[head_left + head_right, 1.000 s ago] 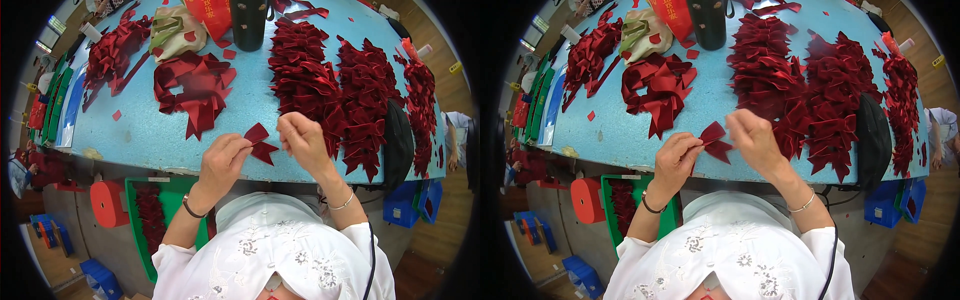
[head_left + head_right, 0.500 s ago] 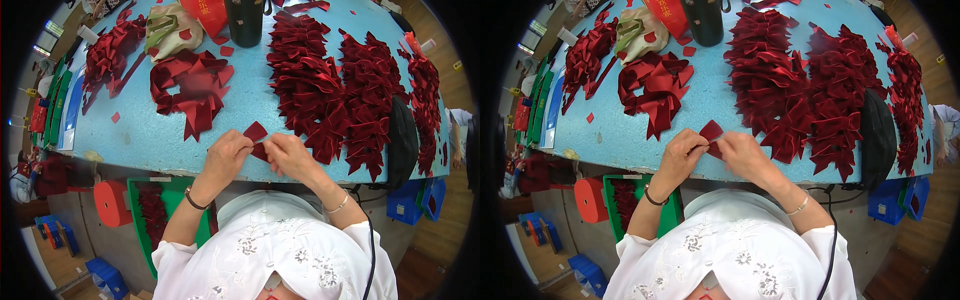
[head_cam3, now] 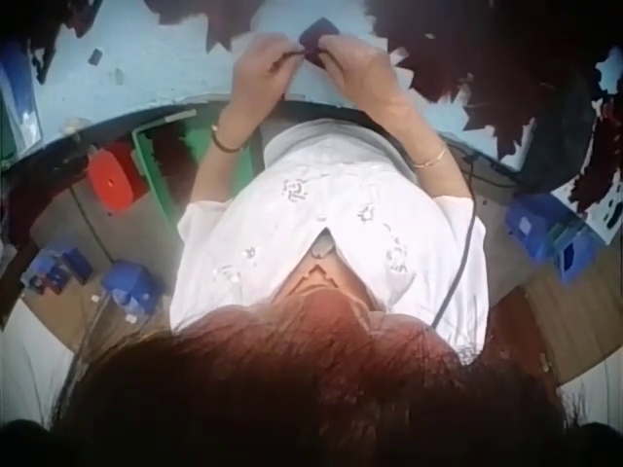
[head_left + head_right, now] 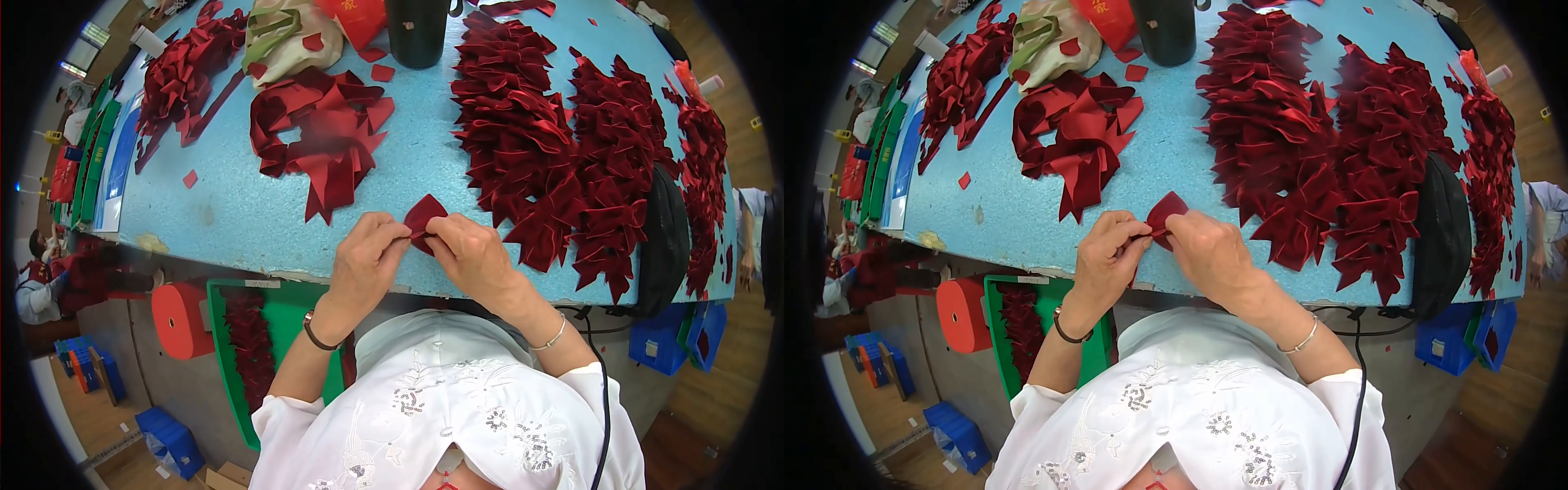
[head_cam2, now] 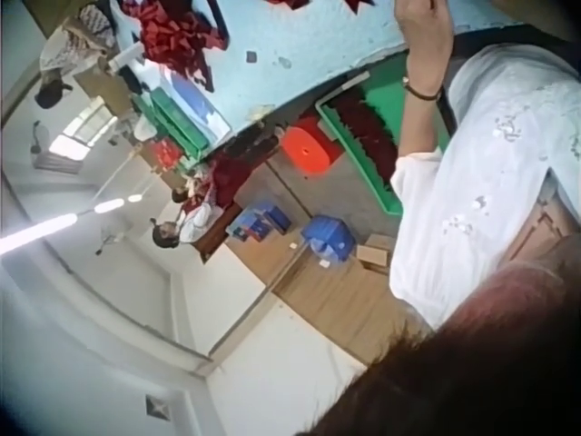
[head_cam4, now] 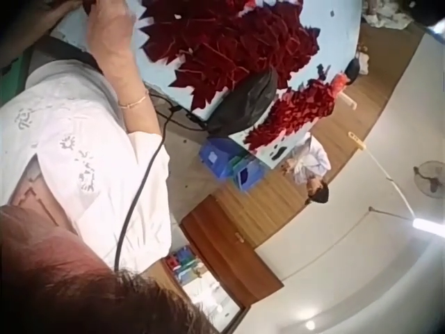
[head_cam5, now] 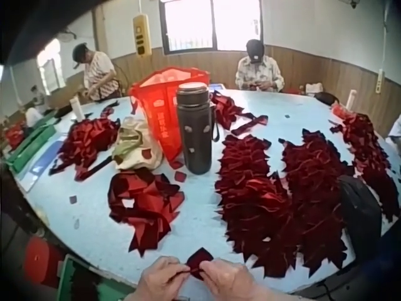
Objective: Assembling fabric bows by hand at a factory workstation.
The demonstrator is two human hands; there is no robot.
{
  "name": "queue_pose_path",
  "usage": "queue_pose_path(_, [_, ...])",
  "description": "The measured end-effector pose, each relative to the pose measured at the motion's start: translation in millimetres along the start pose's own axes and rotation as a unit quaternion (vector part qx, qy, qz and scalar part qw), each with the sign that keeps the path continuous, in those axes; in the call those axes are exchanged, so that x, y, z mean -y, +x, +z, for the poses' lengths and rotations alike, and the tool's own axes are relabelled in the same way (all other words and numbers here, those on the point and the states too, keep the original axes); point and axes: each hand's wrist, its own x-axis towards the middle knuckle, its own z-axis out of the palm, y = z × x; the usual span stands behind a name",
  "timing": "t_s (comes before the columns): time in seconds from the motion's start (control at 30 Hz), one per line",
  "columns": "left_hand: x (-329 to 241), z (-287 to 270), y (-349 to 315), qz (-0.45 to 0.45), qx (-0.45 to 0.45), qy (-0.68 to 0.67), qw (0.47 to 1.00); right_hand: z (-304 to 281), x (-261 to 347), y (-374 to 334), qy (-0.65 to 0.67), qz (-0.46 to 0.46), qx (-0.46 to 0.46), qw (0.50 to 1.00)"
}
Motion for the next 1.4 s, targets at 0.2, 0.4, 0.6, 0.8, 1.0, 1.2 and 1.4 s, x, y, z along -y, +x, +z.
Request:
queue_pose_path(0.2, [2.2,-6.7,2.7,-0.048,0.021,-0.046,0.998,6.0,1.7,3.9,-0.071,0.028,0.047,0.996])
queue_pose_path(0.4, [4.4,-12.9,6.3,-0.093,0.065,-0.093,0.989,11.5,2.7,5.2,-0.081,0.038,0.023,0.996])
queue_pose_path(0.6, [8.1,-12.9,7.0,-0.097,0.072,-0.094,0.988,16.4,-0.5,8.2,-0.043,0.071,0.001,0.997])
queue_pose_path(0.8, [6.7,-15.2,8.9,-0.094,0.104,-0.077,0.987,1.7,2.1,31.7,0.018,0.201,0.096,0.975])
queue_pose_path(1.0, [7.2,-16.4,6.7,-0.071,0.112,-0.061,0.989,5.5,-0.3,28.3,0.024,0.199,0.074,0.977])
queue_pose_path(1.2, [6.8,-18.6,4.6,-0.074,0.109,-0.125,0.983,-5.0,-7.9,16.8,0.031,0.151,-0.01,0.988])
queue_pose_path(1.4, [-16.6,-17.9,2.2,0.089,0.038,0.036,0.995,-43.8,-2.9,-1.1,0.139,0.196,-0.058,0.969])
